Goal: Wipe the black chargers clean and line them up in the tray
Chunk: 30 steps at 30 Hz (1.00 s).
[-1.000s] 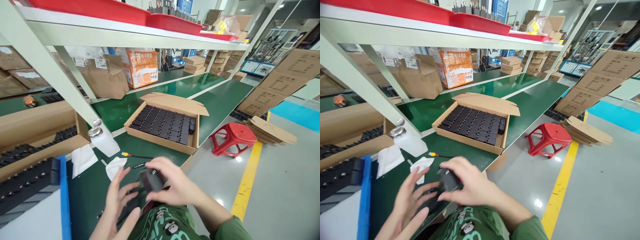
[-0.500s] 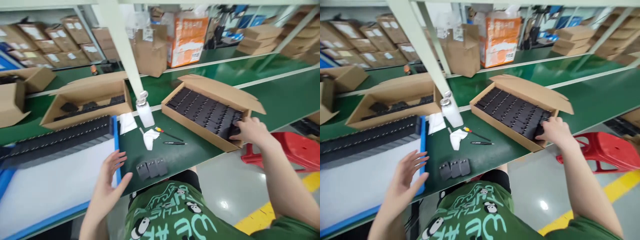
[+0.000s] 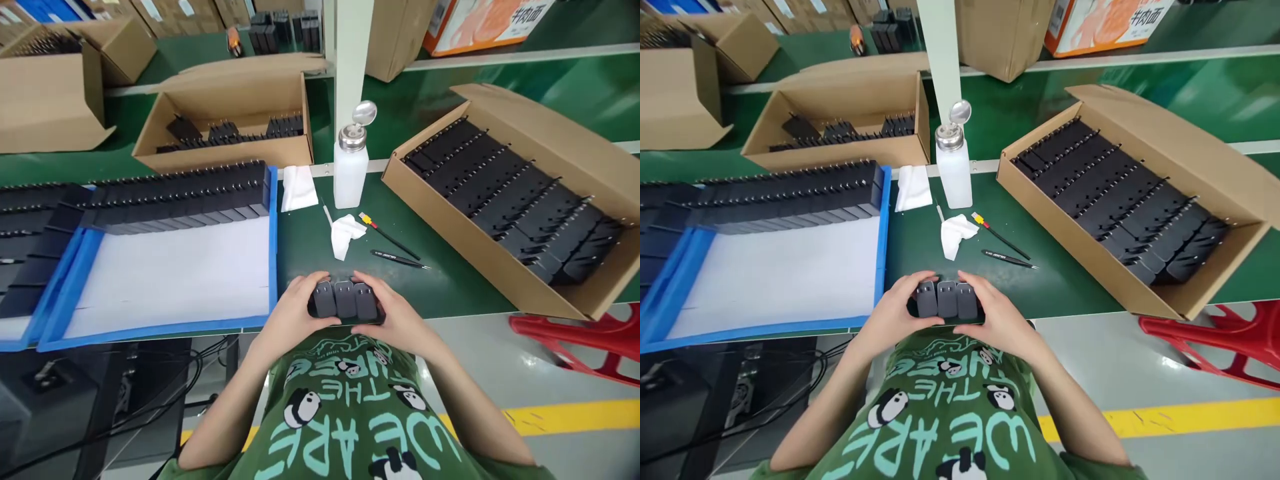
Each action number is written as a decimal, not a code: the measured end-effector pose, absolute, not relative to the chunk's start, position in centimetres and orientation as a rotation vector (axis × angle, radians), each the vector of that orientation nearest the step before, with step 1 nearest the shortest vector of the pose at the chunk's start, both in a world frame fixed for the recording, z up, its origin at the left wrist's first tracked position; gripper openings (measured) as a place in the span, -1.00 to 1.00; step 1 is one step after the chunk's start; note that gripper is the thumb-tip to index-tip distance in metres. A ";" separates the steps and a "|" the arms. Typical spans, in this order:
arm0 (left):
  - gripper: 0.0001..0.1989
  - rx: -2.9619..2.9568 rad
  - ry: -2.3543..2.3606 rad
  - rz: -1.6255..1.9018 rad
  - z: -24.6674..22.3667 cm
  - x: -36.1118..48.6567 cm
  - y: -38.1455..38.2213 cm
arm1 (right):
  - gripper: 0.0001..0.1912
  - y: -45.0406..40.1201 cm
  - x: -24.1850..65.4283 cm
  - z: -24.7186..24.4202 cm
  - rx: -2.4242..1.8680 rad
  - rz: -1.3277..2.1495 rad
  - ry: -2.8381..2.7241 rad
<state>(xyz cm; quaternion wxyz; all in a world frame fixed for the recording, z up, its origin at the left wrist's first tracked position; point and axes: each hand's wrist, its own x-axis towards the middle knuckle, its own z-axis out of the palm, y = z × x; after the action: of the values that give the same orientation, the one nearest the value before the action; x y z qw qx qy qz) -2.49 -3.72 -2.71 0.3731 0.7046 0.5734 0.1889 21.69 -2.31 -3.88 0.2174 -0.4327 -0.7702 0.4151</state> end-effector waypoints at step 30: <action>-0.22 1.930 1.111 0.886 4.3 -3.4 -4.7 | -0.22 -3.9 20.5 2.6 -0.989 1.094 -1.837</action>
<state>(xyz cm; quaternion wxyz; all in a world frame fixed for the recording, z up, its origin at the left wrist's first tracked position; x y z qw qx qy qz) -3.40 -4.71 4.33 0.3641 0.7499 0.4316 0.3445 20.46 -3.88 2.64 0.3829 -0.3878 -0.7204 0.4290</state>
